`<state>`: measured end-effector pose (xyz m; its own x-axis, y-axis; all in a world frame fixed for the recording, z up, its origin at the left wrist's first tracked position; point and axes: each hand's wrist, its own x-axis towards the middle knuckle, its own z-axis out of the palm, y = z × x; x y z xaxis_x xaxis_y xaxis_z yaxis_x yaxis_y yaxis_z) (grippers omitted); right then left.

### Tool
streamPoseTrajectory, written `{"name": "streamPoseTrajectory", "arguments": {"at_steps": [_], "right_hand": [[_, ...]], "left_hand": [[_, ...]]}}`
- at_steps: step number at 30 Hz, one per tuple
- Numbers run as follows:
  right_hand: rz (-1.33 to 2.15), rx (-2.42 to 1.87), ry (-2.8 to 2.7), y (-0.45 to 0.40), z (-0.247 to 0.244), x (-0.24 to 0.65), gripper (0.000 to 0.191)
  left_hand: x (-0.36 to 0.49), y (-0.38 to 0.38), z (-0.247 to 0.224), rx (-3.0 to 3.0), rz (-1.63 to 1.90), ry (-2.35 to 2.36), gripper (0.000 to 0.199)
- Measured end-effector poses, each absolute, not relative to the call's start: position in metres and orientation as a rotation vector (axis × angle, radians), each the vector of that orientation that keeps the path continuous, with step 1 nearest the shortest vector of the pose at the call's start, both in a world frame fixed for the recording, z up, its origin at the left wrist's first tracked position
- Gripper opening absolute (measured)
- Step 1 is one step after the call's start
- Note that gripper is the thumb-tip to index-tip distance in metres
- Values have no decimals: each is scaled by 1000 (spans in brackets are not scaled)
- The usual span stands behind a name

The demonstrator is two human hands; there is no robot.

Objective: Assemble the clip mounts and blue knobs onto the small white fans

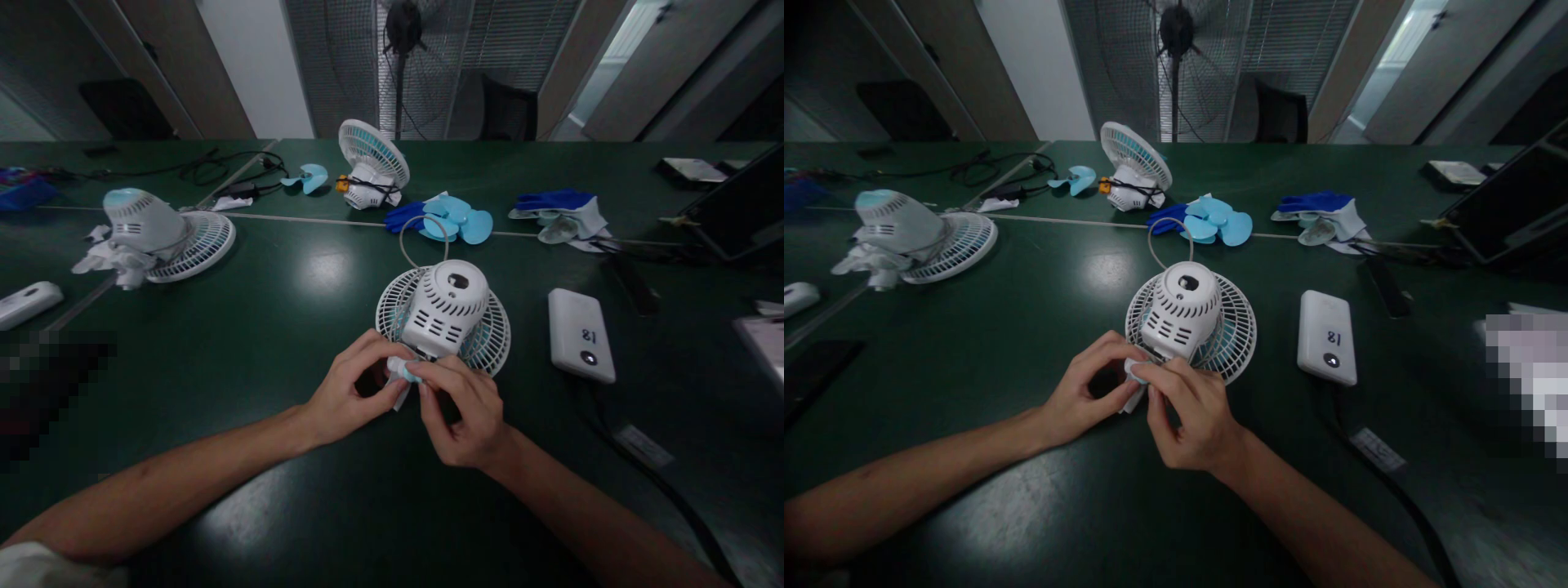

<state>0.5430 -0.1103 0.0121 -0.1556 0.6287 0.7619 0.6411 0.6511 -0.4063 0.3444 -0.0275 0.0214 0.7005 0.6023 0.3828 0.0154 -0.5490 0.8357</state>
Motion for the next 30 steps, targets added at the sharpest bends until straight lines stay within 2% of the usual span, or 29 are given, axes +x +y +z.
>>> {"name": "streamPoseTrajectory", "arguments": {"at_steps": [9, 30], "right_hand": [[9, -958, -1841, -108, 9, 544, 56], [11, -1052, -1846, -108, 9, 544, 52]], "left_hand": [[345, -27, 20, 2048, 854, 475, 30], [345, -27, 21, 2019, 834, 486, 26]]}}
